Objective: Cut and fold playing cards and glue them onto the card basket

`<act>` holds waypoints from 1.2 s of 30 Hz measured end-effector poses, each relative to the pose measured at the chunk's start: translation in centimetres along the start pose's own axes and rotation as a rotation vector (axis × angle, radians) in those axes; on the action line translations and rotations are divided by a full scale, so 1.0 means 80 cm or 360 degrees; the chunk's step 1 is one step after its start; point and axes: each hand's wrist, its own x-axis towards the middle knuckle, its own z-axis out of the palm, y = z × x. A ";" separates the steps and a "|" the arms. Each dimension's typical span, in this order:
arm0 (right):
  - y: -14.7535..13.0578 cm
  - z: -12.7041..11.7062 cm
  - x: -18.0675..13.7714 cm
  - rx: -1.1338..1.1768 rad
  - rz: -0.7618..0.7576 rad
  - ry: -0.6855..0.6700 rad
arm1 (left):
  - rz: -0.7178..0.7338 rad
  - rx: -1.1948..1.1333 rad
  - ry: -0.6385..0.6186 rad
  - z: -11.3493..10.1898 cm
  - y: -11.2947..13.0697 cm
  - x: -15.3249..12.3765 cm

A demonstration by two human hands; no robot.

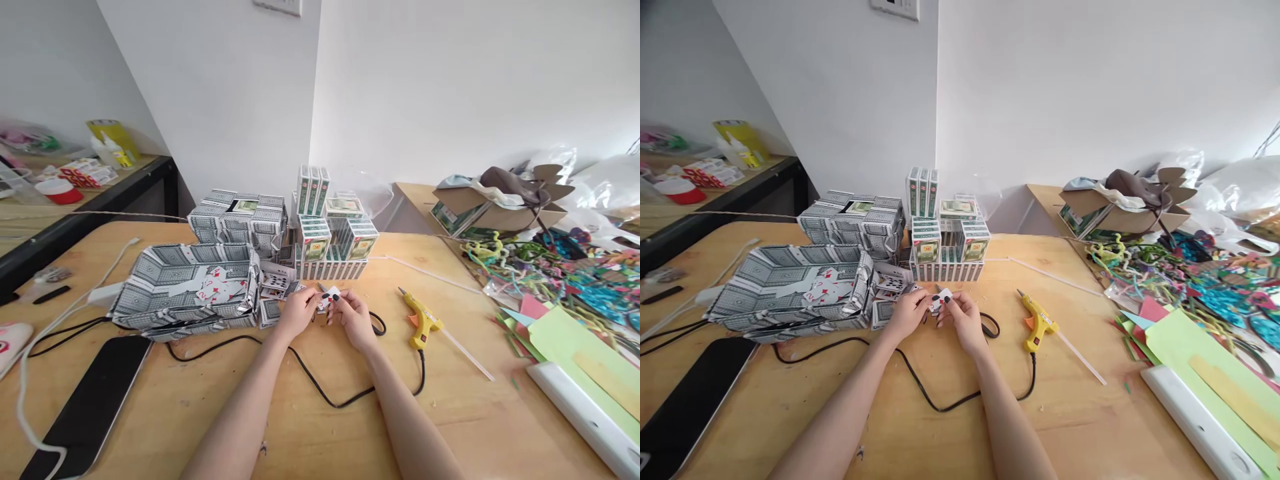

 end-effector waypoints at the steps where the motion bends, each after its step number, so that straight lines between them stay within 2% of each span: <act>1: 0.001 -0.002 0.000 0.0031 -0.0017 0.0006 | -0.0007 -0.0052 -0.0009 0.002 0.001 -0.001; 6: 0.001 -0.005 -0.002 0.0040 -0.0117 0.0014 | 0.0021 -0.0172 -0.0029 0.009 0.003 -0.003; 11: 0.003 0.000 -0.006 -0.0349 -0.0234 0.0102 | 0.0106 -0.0075 0.0154 0.006 0.000 -0.003; 16: 0.010 0.000 -0.007 -0.0591 -0.0322 0.0268 | 0.0168 -0.0158 0.0218 0.006 0.002 -0.004; 23: 0.007 0.001 -0.008 -0.0482 -0.0316 0.0346 | 0.0017 -0.0402 0.0308 0.012 0.004 -0.005; 29: 0.007 -0.003 -0.006 -0.0402 -0.0295 0.0373 | -0.0162 -0.0659 0.0224 0.011 0.000 -0.004; 33: 0.009 -0.010 0.000 -0.0185 -0.0307 0.0462 | -0.0275 -0.0820 0.0272 0.006 0.002 -0.002; 36: 0.008 -0.012 0.002 -0.0176 -0.0272 0.0413 | -0.0391 -0.0881 0.0214 0.006 0.001 -0.001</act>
